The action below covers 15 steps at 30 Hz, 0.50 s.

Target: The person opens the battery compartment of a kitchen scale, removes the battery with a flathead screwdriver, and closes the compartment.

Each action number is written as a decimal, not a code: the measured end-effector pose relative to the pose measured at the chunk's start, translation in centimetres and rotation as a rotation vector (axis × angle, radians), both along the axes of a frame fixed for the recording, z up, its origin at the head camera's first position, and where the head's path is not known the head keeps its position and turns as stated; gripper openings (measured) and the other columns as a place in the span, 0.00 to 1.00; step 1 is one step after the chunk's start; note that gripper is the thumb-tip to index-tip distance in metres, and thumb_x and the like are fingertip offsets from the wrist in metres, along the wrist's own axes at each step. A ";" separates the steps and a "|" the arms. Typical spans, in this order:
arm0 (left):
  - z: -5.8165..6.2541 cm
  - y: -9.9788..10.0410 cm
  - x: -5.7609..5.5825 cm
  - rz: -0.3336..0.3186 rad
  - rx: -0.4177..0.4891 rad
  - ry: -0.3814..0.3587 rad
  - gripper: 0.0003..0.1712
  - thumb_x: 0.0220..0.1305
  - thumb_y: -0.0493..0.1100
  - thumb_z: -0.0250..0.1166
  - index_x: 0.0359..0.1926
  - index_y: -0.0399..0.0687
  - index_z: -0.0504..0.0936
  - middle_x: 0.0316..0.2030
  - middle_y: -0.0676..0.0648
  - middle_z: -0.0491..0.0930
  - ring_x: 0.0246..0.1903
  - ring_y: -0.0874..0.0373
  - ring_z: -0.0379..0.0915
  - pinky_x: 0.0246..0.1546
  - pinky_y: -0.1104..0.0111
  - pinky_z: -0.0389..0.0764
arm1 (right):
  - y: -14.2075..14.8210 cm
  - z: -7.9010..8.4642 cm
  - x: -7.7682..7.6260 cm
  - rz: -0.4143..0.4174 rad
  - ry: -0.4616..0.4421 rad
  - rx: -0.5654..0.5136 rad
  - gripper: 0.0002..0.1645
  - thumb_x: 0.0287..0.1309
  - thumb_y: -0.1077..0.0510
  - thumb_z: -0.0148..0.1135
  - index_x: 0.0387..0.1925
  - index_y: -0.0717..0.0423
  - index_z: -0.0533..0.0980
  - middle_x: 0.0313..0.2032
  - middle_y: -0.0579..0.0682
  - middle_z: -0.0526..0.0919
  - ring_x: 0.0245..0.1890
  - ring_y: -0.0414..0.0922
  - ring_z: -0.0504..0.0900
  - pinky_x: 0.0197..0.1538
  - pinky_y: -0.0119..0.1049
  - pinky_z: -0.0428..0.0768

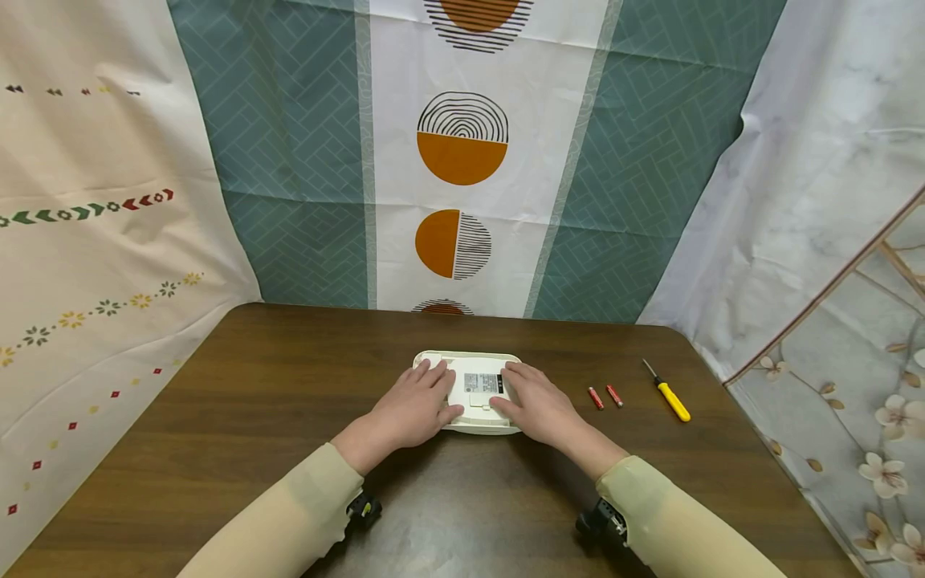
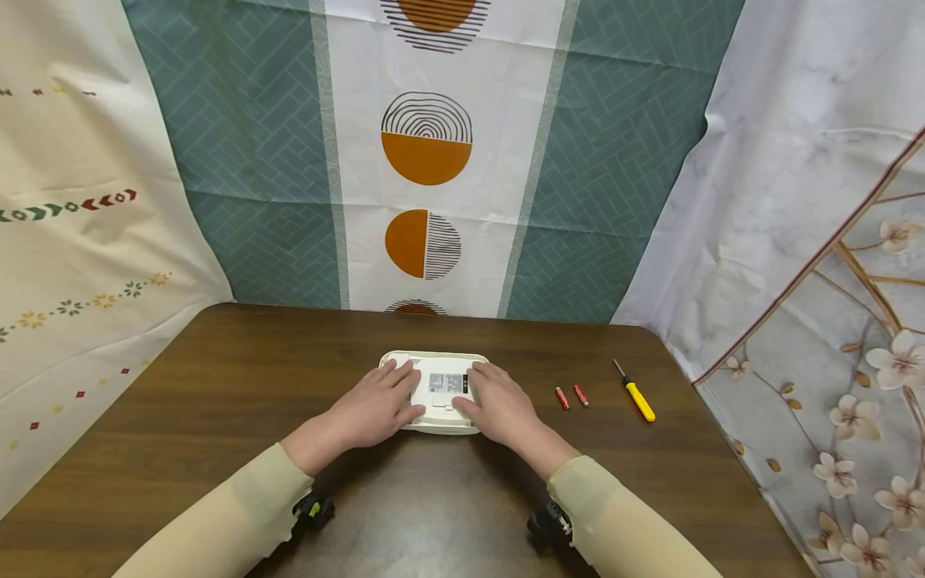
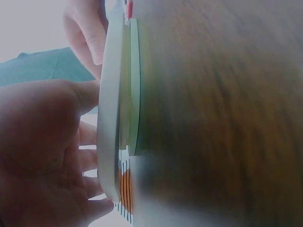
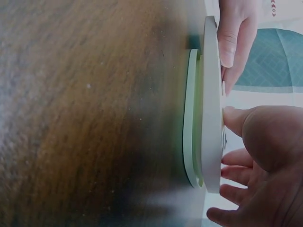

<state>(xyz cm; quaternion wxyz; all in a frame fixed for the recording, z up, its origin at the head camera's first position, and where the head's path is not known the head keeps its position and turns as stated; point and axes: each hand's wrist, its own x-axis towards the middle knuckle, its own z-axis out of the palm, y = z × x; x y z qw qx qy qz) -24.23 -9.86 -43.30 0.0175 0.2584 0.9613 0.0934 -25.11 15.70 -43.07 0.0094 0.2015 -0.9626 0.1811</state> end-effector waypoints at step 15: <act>0.1 0.1 0.1 0.001 0.003 0.000 0.39 0.87 0.60 0.57 0.83 0.39 0.68 0.84 0.37 0.61 0.84 0.34 0.50 0.82 0.42 0.56 | -0.1 0.1 0.0 -0.034 -0.006 0.016 0.41 0.76 0.43 0.71 0.77 0.63 0.74 0.79 0.60 0.71 0.81 0.61 0.66 0.73 0.64 0.75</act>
